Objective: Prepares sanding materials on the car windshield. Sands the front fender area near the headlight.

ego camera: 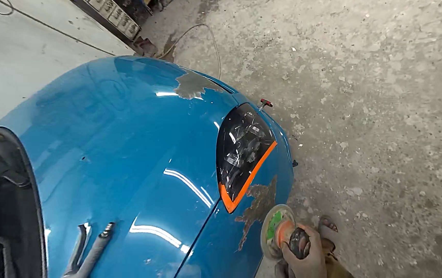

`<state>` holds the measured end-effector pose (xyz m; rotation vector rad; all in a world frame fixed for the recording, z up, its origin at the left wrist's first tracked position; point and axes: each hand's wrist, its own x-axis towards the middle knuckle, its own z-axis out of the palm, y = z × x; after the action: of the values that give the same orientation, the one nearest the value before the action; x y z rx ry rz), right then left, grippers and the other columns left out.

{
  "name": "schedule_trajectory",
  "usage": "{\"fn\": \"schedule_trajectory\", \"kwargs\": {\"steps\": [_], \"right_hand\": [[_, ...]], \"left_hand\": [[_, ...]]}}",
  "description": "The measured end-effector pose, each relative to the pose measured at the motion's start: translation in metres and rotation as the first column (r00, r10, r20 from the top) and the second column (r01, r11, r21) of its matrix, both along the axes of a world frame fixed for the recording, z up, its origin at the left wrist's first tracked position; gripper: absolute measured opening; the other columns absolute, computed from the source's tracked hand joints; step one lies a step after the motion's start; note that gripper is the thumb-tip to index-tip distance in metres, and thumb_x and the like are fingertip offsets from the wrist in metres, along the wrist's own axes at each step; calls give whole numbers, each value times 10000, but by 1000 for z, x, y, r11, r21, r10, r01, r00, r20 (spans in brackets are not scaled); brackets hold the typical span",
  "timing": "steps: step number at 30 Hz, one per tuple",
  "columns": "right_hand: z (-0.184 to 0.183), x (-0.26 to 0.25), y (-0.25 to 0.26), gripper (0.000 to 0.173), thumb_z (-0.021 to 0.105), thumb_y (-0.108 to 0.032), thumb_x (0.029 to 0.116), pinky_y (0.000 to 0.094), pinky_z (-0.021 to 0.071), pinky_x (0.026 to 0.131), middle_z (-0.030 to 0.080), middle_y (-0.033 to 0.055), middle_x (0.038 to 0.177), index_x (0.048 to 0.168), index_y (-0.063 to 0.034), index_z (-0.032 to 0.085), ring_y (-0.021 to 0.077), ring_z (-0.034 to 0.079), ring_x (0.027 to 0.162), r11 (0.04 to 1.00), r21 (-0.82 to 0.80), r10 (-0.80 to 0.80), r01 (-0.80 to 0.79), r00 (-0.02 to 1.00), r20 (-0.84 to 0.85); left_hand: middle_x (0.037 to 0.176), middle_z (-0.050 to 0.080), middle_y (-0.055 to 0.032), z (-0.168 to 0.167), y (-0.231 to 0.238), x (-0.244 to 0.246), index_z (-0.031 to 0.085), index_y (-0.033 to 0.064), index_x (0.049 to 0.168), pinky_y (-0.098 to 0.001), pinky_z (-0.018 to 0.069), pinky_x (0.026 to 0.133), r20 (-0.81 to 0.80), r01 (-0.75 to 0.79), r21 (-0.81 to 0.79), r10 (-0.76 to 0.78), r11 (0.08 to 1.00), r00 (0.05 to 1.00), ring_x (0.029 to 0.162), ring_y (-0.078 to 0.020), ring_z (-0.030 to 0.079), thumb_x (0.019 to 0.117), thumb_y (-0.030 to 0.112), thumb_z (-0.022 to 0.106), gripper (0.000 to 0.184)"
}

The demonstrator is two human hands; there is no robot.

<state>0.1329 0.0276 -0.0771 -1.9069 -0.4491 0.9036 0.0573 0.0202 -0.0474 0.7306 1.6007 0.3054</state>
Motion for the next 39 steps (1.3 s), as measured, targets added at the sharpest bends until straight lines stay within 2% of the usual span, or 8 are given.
{"fn": "schedule_trajectory", "kwargs": {"steps": [4,6,8,10,13,16,20,39], "right_hand": [[-8,-7,1,712,851,-277,695,403,532,942,625,210,1284,1310,0,621,272,614,1121,998,42,53,-55,997,59],[-7,-4,8,720,856,-294,705,400,546,918,626,191,1280,1333,-26,626,257,626,1094,995,29,93,-94,995,44],[-9,0,20,731,853,-323,727,406,548,953,628,179,1303,1357,-37,616,250,636,1127,989,38,145,-145,989,7],[-16,-1,31,739,847,-359,754,392,548,987,609,144,1356,1391,-80,595,218,630,1175,981,49,189,-186,981,-51],[-20,-16,38,707,849,-348,747,372,567,944,604,143,1347,1364,-92,617,200,641,1144,983,98,163,-157,985,-54],[-22,-21,45,694,824,-374,763,413,584,908,598,144,1355,1372,-111,618,219,653,1139,985,61,165,-162,986,-38],[-29,-2,70,723,781,-482,808,410,583,898,583,114,1376,1424,-164,577,207,646,1144,988,-26,150,-151,988,-25],[8,27,102,781,779,-569,785,381,597,803,550,100,1382,1460,-255,542,203,678,1026,903,-278,342,-327,939,9]], "left_hand": [[1181,627,-206,4,5,-19,536,-112,1303,-294,517,936,-89,175,47,-170,983,981,1032,-165,629,1036,78,533,328],[1215,644,-226,15,10,-35,548,-102,1336,-358,544,960,-183,332,211,-296,919,937,1080,-217,655,993,112,611,408],[1204,651,-209,40,45,-53,574,-81,1305,-433,534,977,-363,504,471,-362,724,859,1125,-271,633,965,133,631,406],[1250,663,-188,73,118,-73,631,-17,1289,-513,478,1047,-637,715,567,-332,410,696,1212,-328,601,982,181,611,365],[1259,648,-235,91,248,-100,654,12,1269,-630,436,1022,-886,899,438,-160,27,436,1210,-450,583,1019,313,514,415],[1327,604,-207,73,333,-126,642,88,1340,-615,425,1028,-968,951,251,-70,-180,242,1249,-439,553,1051,485,377,557],[1452,548,-145,59,342,-122,629,187,1388,-585,343,1128,-987,966,158,-67,-206,147,1362,-393,484,1055,531,258,606],[1472,554,-138,57,342,-116,654,167,1364,-587,326,1150,-987,965,154,-73,-212,141,1389,-383,482,1056,462,294,557]]}}
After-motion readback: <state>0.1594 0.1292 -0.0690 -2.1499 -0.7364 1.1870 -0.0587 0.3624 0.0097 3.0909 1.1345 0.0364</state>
